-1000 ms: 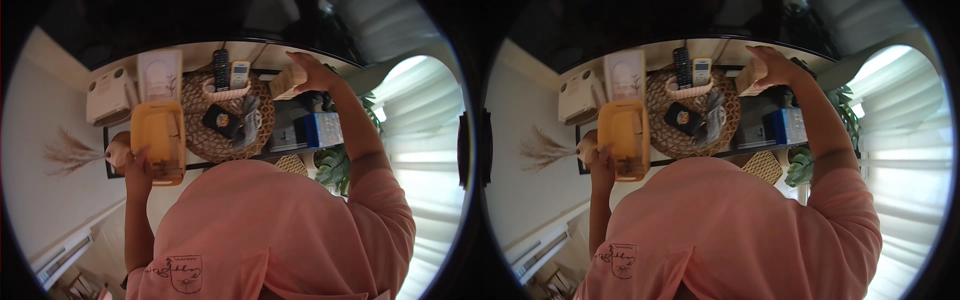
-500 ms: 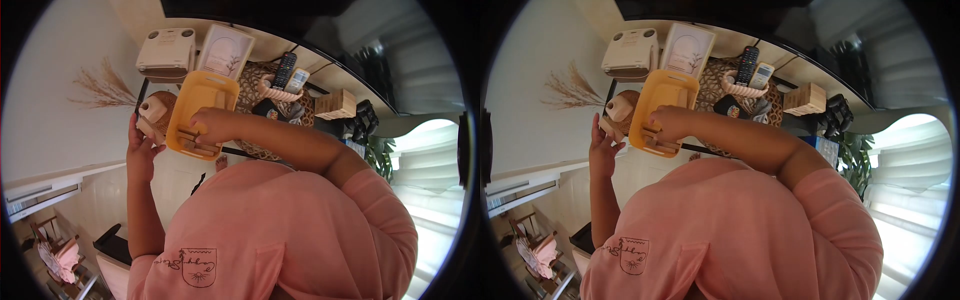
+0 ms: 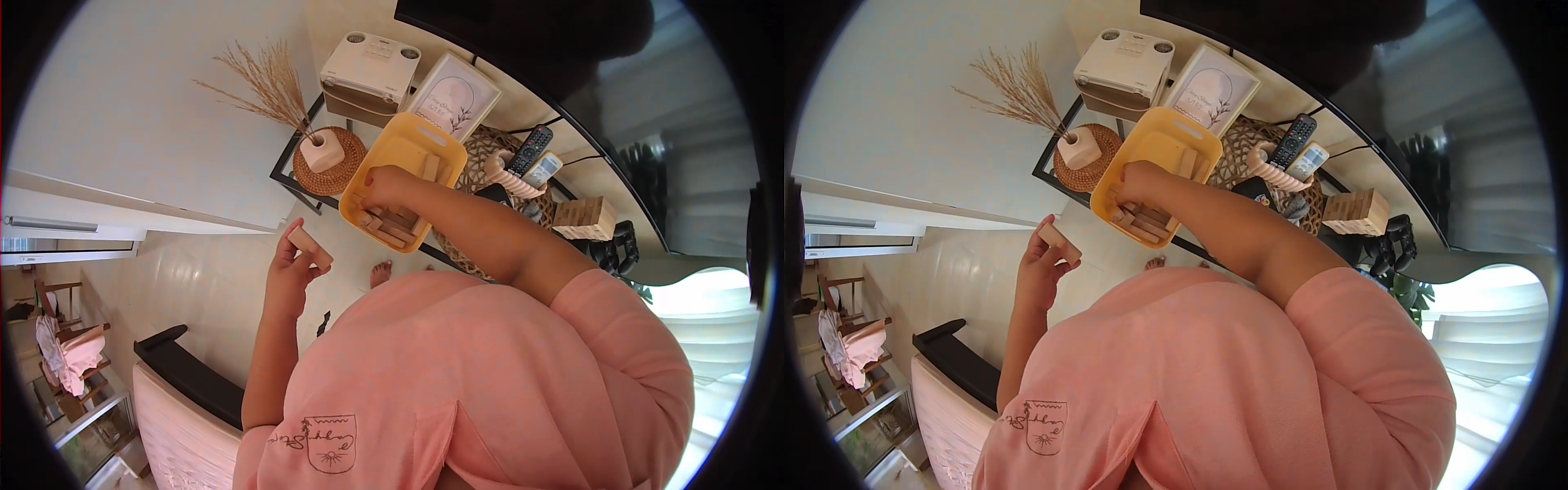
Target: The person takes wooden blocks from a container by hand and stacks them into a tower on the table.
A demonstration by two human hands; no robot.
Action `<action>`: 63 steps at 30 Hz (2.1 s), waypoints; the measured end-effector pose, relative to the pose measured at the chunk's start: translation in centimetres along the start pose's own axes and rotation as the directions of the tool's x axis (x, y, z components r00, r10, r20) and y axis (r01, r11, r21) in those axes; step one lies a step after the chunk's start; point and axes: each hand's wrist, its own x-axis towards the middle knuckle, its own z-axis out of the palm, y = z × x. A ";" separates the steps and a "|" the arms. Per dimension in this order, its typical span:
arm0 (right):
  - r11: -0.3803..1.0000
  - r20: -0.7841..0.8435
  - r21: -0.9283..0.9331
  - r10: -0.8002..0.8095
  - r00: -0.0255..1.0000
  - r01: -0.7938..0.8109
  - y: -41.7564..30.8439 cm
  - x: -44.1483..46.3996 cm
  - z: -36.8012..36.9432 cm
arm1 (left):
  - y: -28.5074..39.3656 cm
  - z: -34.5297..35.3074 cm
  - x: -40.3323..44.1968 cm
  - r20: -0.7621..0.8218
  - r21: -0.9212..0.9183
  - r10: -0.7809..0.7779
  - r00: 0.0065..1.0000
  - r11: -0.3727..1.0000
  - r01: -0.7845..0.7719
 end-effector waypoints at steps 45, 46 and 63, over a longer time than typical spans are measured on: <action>0.655 -0.591 0.753 0.713 0.377 -0.058 34.9 -39.4 -8.4 | -8.5 56.1 4.8 0.753 0.464 -0.014 0.657 0.719 -0.517; 0.662 -0.594 0.745 0.713 0.374 -0.079 34.6 -39.6 -8.5 | -8.6 56.1 4.8 0.756 0.490 -0.014 0.654 0.674 -0.553; 0.708 -0.661 0.706 0.658 0.362 0.003 37.8 -39.6 -5.6 | -10.8 54.5 6.4 0.796 0.495 0.137 0.590 0.415 -0.763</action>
